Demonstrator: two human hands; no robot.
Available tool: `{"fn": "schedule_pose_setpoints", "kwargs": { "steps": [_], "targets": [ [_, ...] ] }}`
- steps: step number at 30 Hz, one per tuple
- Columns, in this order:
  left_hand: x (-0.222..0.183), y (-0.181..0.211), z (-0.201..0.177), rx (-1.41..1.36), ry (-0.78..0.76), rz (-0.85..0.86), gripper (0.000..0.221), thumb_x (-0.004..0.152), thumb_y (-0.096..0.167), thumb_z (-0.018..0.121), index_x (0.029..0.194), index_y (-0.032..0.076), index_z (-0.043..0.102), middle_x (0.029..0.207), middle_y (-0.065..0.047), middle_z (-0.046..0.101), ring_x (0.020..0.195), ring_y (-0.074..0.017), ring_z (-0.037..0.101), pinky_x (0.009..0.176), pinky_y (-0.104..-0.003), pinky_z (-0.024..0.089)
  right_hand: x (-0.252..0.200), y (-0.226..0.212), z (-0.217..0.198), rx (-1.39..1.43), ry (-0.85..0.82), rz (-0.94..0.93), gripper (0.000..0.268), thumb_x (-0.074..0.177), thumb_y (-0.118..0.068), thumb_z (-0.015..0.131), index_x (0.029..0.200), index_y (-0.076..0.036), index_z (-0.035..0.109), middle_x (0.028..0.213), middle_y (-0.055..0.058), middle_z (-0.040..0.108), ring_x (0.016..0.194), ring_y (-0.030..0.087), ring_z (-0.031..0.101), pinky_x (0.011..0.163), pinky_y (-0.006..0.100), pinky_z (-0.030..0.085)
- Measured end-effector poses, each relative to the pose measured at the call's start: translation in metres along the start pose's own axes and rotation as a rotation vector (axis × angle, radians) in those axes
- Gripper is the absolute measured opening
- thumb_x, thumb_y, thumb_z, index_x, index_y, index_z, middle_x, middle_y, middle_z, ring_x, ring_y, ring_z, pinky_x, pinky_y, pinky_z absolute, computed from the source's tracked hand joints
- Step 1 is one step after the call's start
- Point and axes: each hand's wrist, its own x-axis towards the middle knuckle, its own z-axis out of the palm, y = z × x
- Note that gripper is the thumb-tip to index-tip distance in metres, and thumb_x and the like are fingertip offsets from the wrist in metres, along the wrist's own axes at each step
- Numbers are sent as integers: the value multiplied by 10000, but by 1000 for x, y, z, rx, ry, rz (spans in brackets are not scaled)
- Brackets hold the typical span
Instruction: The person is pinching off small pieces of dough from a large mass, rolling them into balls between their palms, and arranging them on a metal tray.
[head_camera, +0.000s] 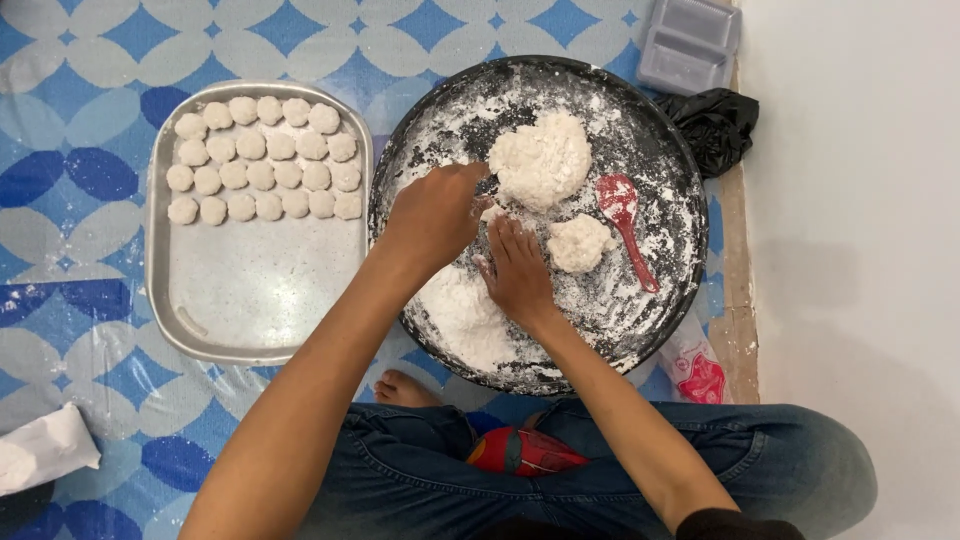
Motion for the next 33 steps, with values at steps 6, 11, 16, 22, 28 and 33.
{"fn": "schedule_pose_setpoints", "kwargs": {
  "steps": [6, 11, 16, 22, 28, 33],
  "targets": [
    [2, -6, 5, 10, 1, -9, 396, 840, -38, 655, 1236, -43, 675, 1024, -327, 693, 899, -493, 709, 729, -619, 578, 42, 3, -18, 10, -324, -4, 656, 1026, -457, 480, 1499, -19, 355, 1547, 227, 346, 1487, 370, 265, 1232, 476, 171],
    [5, -7, 3, 21, 1, -41, 390, 851, -17, 640, 1238, 1, 684, 1039, -282, 706, 906, -498, 705, 744, -628, 566, 30, 3, -19, 32, -324, -8, 686, 1056, -533, 330, 1571, -82, 282, 1593, 203, 302, 1500, 362, 244, 1229, 508, 160],
    [5, -7, 6, 50, -25, -50, 386, 856, 13, 635, 1235, 47, 695, 1055, -259, 713, 917, -492, 708, 756, -620, 570, 31, -6, -36, 96, -210, -13, 639, 1065, -501, 380, 1555, -93, 335, 1564, 216, 345, 1475, 390, 290, 1198, 538, 223],
    [4, -12, 4, 37, -1, -22, 409, 840, -35, 623, 1242, 9, 688, 1048, -272, 710, 912, -485, 709, 752, -584, 585, 51, -9, -48, 80, -276, 18, 612, 1056, -398, 439, 1518, -3, 364, 1548, 250, 360, 1490, 409, 241, 1232, 489, 153],
    [5, -11, 0, -3, 19, -5, 388, 835, -50, 649, 1220, -23, 686, 1030, -300, 705, 887, -494, 710, 720, -601, 585, 39, -23, -69, 630, -294, 194, 544, 1066, -467, 354, 1527, -180, 391, 1504, 134, 453, 1419, 333, 402, 1208, 452, 275],
    [10, -25, 9, 11, 49, -30, 441, 826, -115, 545, 1227, -4, 691, 1038, -269, 709, 855, -504, 707, 695, -598, 581, 43, -22, -85, 1097, -201, 317, 649, 1025, -40, 433, 1600, -198, 177, 1626, 192, 206, 1389, 391, 433, 1202, 497, 324]
  ]
}}
